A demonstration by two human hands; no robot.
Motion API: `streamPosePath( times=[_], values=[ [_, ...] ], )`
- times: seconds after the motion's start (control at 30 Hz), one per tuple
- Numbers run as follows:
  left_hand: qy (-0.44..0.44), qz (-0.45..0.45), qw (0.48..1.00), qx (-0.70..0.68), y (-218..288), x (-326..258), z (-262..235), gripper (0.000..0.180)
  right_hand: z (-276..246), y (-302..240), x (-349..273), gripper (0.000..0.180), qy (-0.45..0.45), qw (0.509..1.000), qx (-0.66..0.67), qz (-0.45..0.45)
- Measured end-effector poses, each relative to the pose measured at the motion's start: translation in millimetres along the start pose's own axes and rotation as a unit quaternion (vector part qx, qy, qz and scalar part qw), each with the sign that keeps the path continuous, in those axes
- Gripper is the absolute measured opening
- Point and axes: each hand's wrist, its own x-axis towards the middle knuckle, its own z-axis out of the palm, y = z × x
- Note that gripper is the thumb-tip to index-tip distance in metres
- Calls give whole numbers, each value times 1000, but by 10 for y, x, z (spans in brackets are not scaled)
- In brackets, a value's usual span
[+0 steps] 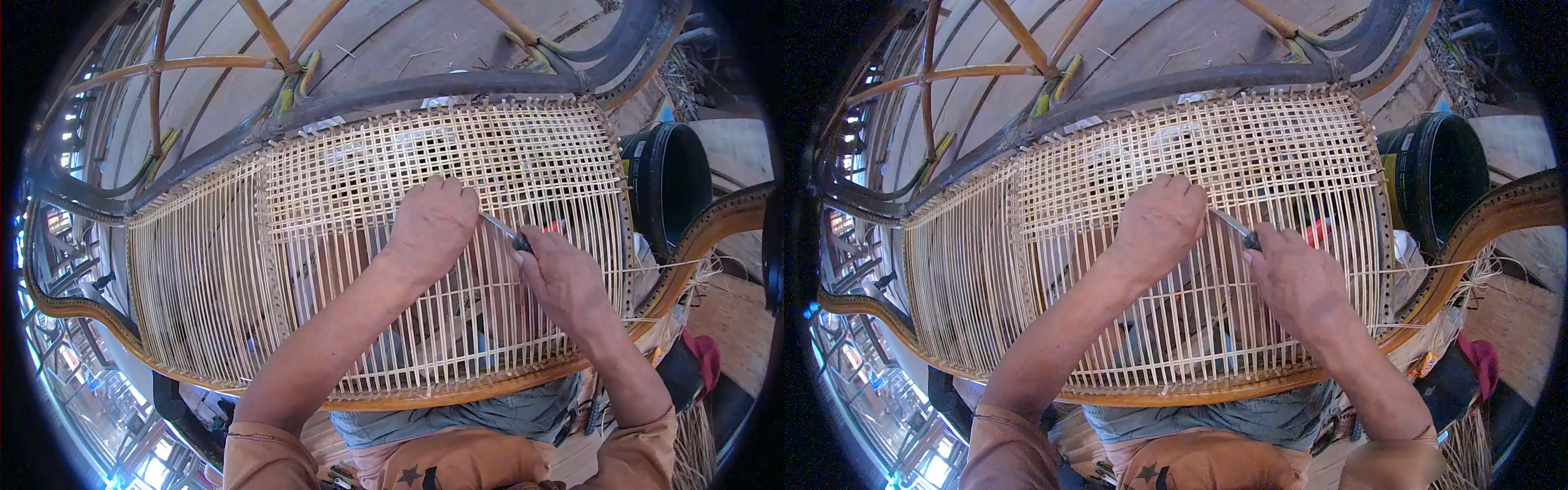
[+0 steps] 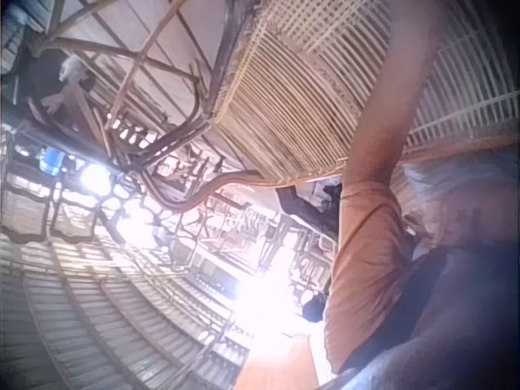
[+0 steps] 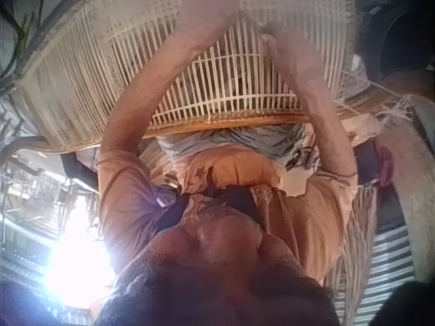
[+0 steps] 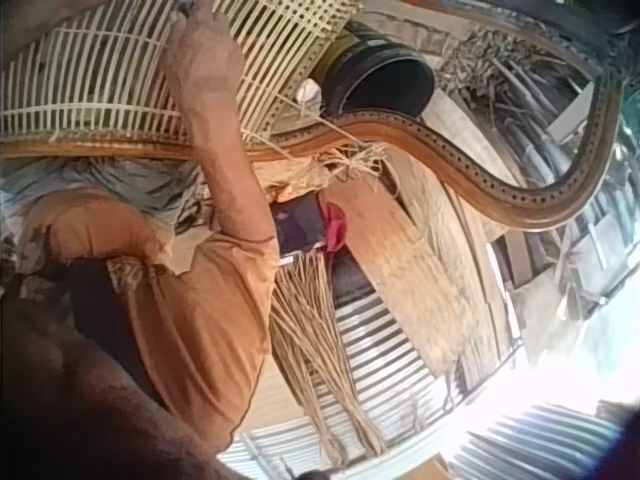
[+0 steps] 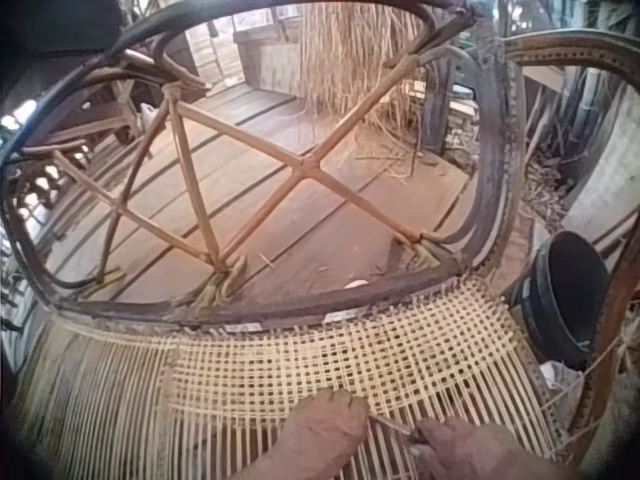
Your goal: Repairing and weaving the seat of a rattan or bamboo bench using bamboo strips, a hammer, and a utility knife.
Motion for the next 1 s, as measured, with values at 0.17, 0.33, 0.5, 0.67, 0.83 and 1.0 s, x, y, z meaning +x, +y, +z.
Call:
streamPosePath(
  times=[0.17, 0.33, 0.5, 0.67, 0.83, 1.0],
  values=[
    [19, 5, 1000, -24, 8, 52, -57, 9, 59, 53, -37, 26, 29, 999, 27, -6],
    [40, -14, 998, -43, 168, 67, -83, 8, -17, 116, -197, 20, 78, 992, 97, -3],
    [-18, -15, 1000, -8, 232, 155, -74, 13, 13, 209, -169, 20, 67, 996, 52, -11],
    [-64, 14, 997, 38, 242, 194, -91, 14, -41, 234, -86, 22, 40, 999, 18, -5],
    [-40, 19, 999, 20, 220, 200, -21, 15, -96, 214, -68, 28, 41, 998, 40, -9],
    [-4, -17, 1000, 9, 253, 150, -33, 15, 8, 281, -170, 26, 75, 995, 61, 5]
  ],
)
